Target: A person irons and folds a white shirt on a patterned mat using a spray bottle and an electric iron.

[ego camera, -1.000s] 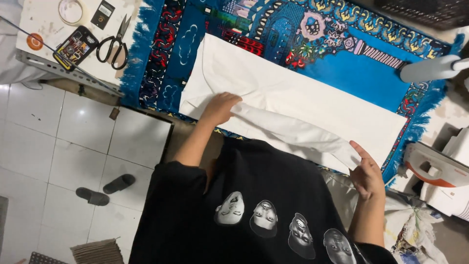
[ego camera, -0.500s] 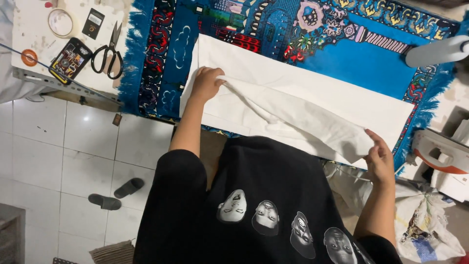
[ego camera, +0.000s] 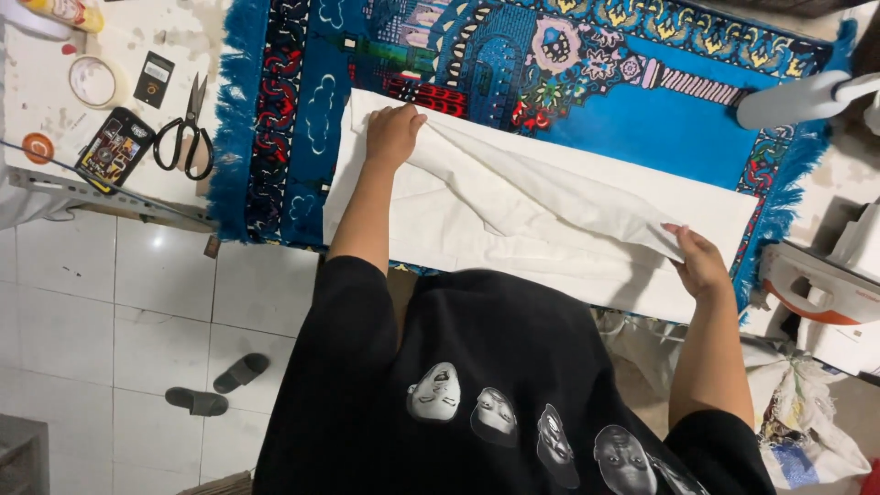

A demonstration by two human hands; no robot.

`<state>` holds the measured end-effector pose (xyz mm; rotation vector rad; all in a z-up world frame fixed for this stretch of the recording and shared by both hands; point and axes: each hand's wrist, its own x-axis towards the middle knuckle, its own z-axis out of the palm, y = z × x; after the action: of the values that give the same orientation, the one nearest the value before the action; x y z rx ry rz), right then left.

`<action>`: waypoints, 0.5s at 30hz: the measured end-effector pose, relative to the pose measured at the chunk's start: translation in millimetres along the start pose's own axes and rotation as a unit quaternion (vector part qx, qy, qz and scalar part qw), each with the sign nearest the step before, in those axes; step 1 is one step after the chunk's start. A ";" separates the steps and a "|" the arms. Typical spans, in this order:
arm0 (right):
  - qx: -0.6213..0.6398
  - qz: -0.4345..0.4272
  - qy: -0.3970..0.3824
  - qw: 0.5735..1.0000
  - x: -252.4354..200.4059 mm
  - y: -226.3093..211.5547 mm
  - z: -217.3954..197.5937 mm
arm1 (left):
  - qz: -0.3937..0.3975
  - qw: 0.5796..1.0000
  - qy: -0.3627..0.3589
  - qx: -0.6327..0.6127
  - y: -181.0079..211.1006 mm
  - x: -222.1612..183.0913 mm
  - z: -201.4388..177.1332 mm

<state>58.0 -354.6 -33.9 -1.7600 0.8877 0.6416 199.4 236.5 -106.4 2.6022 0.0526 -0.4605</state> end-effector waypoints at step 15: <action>-0.361 -0.409 0.231 0.806 24.1 28.7 7.9 | -0.014 0.966 0.254 0.046 62.1 -74.1 42.6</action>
<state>48.7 -359.6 -70.7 -2.7985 0.0565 -0.0827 123.7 165.1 -87.9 2.7470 0.2449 0.2109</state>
